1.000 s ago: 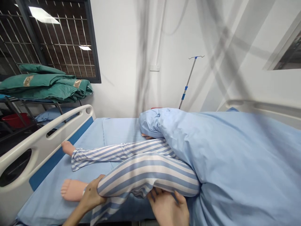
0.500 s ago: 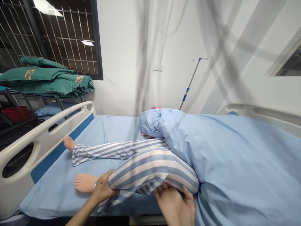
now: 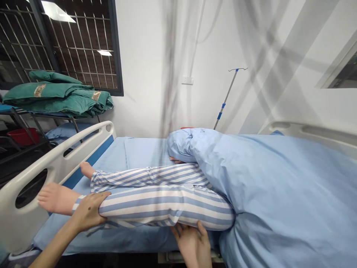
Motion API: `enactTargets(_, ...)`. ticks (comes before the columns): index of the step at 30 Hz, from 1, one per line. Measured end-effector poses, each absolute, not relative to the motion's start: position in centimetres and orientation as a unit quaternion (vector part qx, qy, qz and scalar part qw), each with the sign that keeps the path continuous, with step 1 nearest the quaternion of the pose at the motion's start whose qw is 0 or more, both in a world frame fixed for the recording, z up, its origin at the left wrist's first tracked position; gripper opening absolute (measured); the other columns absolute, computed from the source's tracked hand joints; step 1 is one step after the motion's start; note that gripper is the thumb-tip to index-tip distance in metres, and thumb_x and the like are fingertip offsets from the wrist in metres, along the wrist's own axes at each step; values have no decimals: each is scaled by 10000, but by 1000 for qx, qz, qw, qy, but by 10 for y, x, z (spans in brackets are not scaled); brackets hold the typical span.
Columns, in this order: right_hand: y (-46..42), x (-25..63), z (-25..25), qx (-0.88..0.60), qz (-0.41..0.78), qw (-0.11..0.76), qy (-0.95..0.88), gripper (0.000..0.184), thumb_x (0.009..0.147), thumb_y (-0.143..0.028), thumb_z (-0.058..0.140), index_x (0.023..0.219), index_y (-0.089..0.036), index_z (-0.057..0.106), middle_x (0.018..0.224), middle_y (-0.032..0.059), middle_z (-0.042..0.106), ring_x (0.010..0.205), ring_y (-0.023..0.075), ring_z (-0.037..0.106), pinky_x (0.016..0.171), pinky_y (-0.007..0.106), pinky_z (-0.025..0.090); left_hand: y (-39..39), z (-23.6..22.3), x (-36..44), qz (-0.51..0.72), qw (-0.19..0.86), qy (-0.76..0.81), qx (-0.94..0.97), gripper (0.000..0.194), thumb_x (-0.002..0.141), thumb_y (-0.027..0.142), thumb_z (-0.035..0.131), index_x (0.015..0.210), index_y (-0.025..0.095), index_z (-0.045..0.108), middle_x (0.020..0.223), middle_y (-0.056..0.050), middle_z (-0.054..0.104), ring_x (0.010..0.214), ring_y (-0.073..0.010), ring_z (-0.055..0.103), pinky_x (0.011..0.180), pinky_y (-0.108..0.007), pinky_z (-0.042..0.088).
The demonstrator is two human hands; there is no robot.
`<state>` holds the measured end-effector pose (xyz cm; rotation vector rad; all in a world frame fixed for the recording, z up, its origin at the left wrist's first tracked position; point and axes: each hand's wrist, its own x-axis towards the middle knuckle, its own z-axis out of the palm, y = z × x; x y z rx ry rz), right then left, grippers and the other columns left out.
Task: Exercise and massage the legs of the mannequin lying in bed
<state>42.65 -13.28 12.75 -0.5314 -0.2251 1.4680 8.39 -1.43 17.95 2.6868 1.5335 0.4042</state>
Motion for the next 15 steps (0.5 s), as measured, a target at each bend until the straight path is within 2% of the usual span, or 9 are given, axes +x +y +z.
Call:
enactTargets(5,-126,410,89,-245,668,699,-68,387,634,-519,676,923,-264,646,903,26,672,937,230,580,908,497,399,-31,202,58,49,-47,506,860,523,578,162,469,1095,195,539,1032,-68,623,915,-257,550,806,-360,368)
enactTargets(10,-123,397,53,-266,684,678,-47,489,575,-480,737,999,-269,620,911,18,665,912,223,589,878,456,436,-55,220,60,-39,-71,528,845,559,545,123,494,1098,196,535,989,-73,612,878,-265,534,777,-382,362)
enactTargets(13,-122,399,38,-286,684,670,-39,532,541,-505,750,990,-249,625,917,34,662,915,231,585,870,455,442,-61,225,64,-62,-74,527,844,569,532,119,504,1096,187,529,984,-82,607,874,-267,533,768,-390,365)
enactTargets(15,-121,401,33,-285,693,660,-38,495,531,-484,765,946,-246,638,922,33,662,928,233,581,894,463,427,-61,224,64,-62,-76,529,843,557,532,126,502,1085,187,532,976,-81,608,864,-268,533,759,-391,367)
